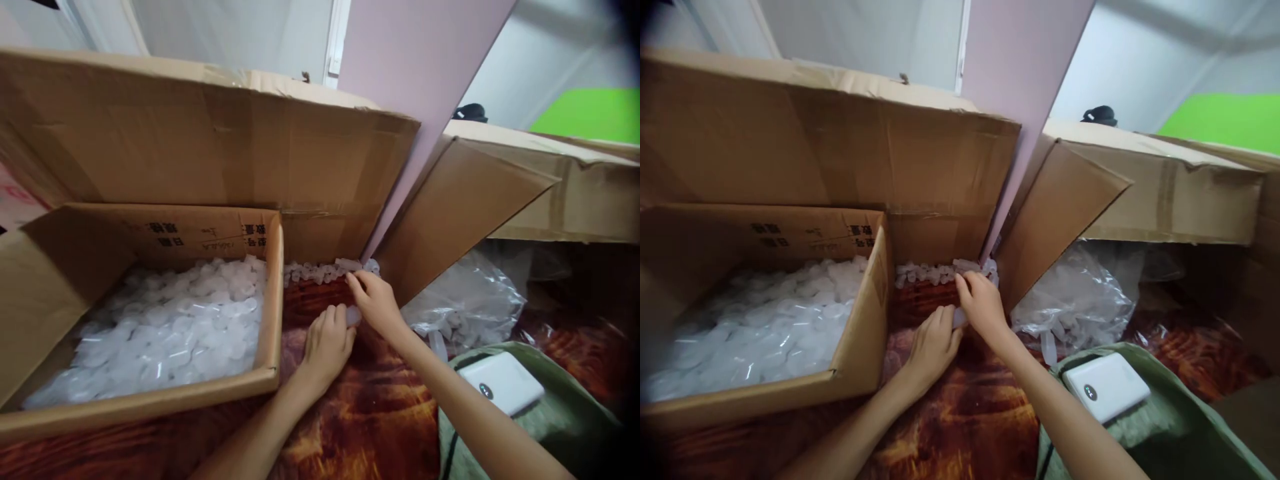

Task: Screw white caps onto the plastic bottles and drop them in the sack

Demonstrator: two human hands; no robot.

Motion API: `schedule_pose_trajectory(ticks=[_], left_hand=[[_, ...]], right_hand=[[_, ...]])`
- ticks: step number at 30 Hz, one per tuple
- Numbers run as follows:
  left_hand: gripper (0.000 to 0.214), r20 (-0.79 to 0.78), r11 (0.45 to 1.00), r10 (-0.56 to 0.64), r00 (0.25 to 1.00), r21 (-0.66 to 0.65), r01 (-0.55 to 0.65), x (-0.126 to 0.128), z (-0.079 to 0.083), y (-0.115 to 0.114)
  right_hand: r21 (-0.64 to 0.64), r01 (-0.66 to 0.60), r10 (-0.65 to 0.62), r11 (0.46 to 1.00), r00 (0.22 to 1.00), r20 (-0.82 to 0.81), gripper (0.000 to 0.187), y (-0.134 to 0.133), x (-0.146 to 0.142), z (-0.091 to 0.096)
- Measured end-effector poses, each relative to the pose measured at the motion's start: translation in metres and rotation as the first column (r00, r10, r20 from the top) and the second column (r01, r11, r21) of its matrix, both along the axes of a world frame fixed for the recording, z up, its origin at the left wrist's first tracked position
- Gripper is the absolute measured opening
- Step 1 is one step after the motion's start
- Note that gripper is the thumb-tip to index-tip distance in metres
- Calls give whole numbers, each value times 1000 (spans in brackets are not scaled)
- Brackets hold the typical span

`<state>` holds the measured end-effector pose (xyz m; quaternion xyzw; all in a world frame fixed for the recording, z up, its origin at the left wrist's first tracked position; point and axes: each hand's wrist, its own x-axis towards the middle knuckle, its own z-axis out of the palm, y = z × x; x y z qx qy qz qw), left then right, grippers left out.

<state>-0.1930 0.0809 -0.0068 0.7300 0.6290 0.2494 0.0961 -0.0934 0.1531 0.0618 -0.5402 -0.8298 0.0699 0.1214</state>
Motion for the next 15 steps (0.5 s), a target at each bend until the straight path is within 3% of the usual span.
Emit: schedule_pose_trajectory(ticks=[2, 5, 8, 11, 15], left_hand=[[19, -11, 999, -19, 1000, -31, 18, 1, 1, 0], [22, -33, 998, -39, 999, -58, 38, 2, 1, -1], [22, -40, 998, -29, 999, -53, 27, 4, -1, -1], [26, -16, 999, -19, 1000, -44, 18, 4, -9, 1], [35, 131, 995, -40, 991, -89, 52, 2, -22, 8]], right_hand=[[-2, -37, 37, 999, 999, 25, 28, 16, -24, -1], [-66, -113, 119, 991, 987, 103, 26, 36, -57, -4], [-114, -138, 155, 984, 975, 156, 23, 47, -71, -7], [-69, -149, 155, 986, 983, 100, 18, 46, -62, -7], [55, -122, 128, 991, 983, -131, 13, 25, -23, -2]])
